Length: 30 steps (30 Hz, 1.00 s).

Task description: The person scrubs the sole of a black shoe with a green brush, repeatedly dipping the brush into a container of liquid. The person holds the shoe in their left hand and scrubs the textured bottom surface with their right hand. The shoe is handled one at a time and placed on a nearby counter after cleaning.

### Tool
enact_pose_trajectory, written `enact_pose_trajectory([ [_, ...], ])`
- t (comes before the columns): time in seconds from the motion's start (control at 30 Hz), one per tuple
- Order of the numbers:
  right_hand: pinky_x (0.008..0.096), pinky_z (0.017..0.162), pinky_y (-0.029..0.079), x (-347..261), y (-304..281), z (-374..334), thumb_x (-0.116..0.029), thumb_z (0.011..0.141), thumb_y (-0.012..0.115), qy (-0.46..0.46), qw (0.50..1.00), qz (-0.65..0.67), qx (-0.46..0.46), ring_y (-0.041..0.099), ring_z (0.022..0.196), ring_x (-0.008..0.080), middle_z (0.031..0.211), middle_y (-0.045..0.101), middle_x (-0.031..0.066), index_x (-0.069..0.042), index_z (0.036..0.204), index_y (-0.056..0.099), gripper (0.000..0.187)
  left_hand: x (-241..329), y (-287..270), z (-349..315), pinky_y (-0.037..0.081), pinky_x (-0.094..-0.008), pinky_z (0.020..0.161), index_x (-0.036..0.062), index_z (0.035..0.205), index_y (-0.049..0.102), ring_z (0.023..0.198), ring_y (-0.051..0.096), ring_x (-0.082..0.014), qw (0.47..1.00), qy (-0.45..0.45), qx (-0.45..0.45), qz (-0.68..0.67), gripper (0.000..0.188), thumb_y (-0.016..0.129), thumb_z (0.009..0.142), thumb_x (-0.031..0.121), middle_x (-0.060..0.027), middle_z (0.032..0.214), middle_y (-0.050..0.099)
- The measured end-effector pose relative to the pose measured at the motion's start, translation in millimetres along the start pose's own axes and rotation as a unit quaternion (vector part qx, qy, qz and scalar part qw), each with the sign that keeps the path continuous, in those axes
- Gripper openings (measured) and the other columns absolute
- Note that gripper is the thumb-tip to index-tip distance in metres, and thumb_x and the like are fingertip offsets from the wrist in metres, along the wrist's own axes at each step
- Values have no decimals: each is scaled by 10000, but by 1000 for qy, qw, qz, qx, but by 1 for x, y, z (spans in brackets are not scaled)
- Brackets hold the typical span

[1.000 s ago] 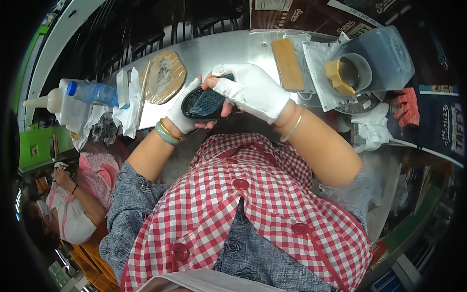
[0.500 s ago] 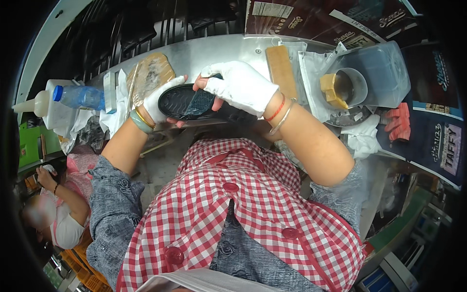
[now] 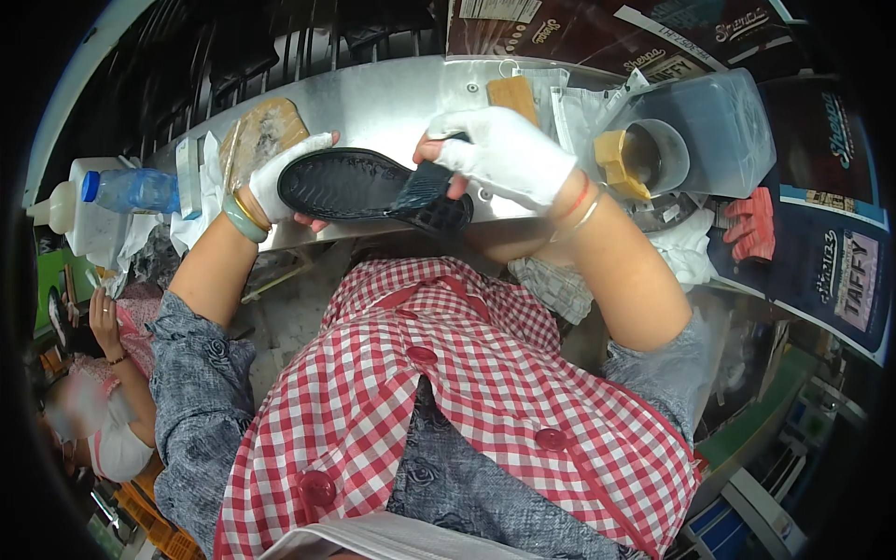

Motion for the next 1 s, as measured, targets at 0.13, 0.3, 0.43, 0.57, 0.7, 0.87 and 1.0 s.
enact_pose_trajectory([
  [0.13,146,495,352,-2,-8,-27,-303,898,554,-22,993,57,102,550,556,41,688,605,-2,-45,971,640,282,-17,0,4,328,-238,276,-55,996,578,351,511,-231,994,46,-57,-79,660,344,895,555,-220,569,581],
  [0.3,142,492,354,-6,4,-42,-200,879,590,-84,951,188,232,552,557,30,646,606,8,-38,1022,627,220,-37,17,19,365,-295,346,-9,1101,535,483,554,-296,951,185,-112,-222,616,354,891,542,-200,784,624],
  [0.43,166,558,414,-4,37,-36,-64,862,587,-134,938,146,284,546,610,43,735,628,12,-26,1026,644,177,-39,33,25,394,-309,390,61,1114,554,571,577,-309,932,234,-134,-244,560,375,881,538,-154,908,630],
  [0.57,177,609,465,-1,78,-42,34,833,580,-307,917,-32,254,574,676,63,858,636,40,-6,1013,649,197,-41,41,26,442,-316,481,71,1009,598,664,604,-286,931,252,-32,-260,536,397,872,548,-130,898,642],
  [0.7,183,565,441,-1,71,-43,-55,866,606,-171,934,236,205,558,649,48,841,618,21,-16,1012,651,158,-45,44,21,493,-323,549,29,1080,577,734,616,-267,930,227,45,-285,616,454,829,577,-146,913,638],
  [0.87,157,516,405,-17,27,-59,-159,885,604,-221,869,275,346,563,582,57,781,597,-2,-36,997,642,171,-47,50,25,536,-427,780,12,1279,432,970,595,-364,896,310,-191,-255,686,566,797,482,-240,1217,504],
  [1.0,164,529,437,-18,20,-65,-147,893,584,-209,850,302,378,558,600,55,743,571,-16,-34,973,631,147,-45,70,11,374,-502,1004,44,1358,334,1195,438,-384,883,393,-153,-204,748,682,744,292,-196,1292,460],
])
Point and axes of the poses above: each hand's wrist, its own z-axis towards the middle knuckle, its own y-axis out of the palm, x = y × z, the point moved 2 cm from there along z, towards the middle knuckle
